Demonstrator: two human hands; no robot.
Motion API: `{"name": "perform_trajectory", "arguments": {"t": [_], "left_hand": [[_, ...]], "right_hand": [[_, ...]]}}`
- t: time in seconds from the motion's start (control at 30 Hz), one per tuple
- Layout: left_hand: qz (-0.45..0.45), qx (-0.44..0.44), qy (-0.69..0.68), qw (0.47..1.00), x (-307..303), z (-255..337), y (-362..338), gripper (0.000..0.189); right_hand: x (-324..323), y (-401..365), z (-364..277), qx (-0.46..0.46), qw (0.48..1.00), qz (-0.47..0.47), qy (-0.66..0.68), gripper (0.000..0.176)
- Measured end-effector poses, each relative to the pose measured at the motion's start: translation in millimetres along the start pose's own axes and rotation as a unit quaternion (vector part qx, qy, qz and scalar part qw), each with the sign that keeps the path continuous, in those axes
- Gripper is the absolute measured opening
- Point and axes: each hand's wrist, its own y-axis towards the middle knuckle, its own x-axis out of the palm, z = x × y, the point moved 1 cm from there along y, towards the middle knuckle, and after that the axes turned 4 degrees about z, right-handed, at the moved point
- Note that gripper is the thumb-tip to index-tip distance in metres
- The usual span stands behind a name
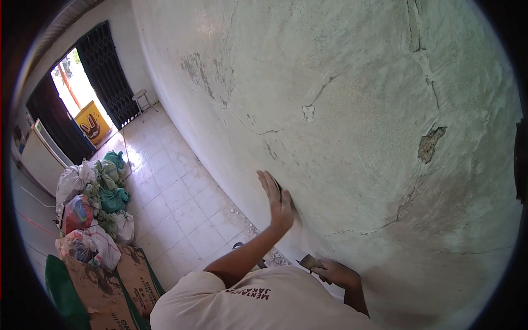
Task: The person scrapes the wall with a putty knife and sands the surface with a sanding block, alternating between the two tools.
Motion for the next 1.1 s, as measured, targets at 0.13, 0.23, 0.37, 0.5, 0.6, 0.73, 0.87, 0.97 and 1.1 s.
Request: {"name": "perform_trajectory", "arguments": {"t": [0.13, 0.23, 0.37, 0.5, 0.6, 0.73, 0.87, 0.97, 1.1], "left_hand": [[0.070, -0.067, -0.033, 0.995, -10.3, -25.6, 62.1, 0.066], [0.077, -0.074, -0.065, 0.992, -21.4, -31.1, 83.0, 0.063], [0.016, -0.068, -0.027, 0.997, -15.9, -27.8, 38.2, 0.063], [-0.010, -0.046, -0.024, 0.999, -6.0, -21.3, 3.6, 0.066], [0.030, -0.076, -0.026, 0.996, -9.8, -34.0, 44.8, 0.067], [0.057, -0.101, -0.040, 0.992, -23.4, -37.1, 80.0, 0.067], [0.023, -0.049, -0.027, 0.998, -7.0, -32.6, 31.9, 0.066], [-0.017, -0.024, -0.005, 1.000, -8.2, -12.8, 6.8, 0.065], [0.055, -0.075, -0.029, 0.995, -10.9, -51.3, 53.2, 0.066]], "right_hand": [[-1.2, 1.0, 2.7, 0.031, 0.999, -0.012, -0.007, 0.029], [-2.0, -3.2, -5.9, 0.036, 0.999, -0.015, -0.001, 0.030], [-1.0, -3.1, 0.0, 0.038, 0.999, -0.016, 0.009, 0.033], [-0.9, -3.0, -2.9, 0.038, 0.999, -0.008, -0.005, 0.044], [-2.0, -1.6, -0.7, 0.045, 0.999, -0.024, -0.001, 0.035], [-1.7, -0.6, -2.8, 0.031, 0.999, -0.016, -0.016, 0.037], [-1.8, 2.4, 1.2, 0.022, 0.999, -0.015, -0.022, 0.037], [-2.1, 3.4, -0.1, 0.024, 0.999, -0.011, -0.022, 0.036], [-1.8, 1.1, -4.1, 0.043, 0.999, -0.019, -0.011, 0.033]]}}
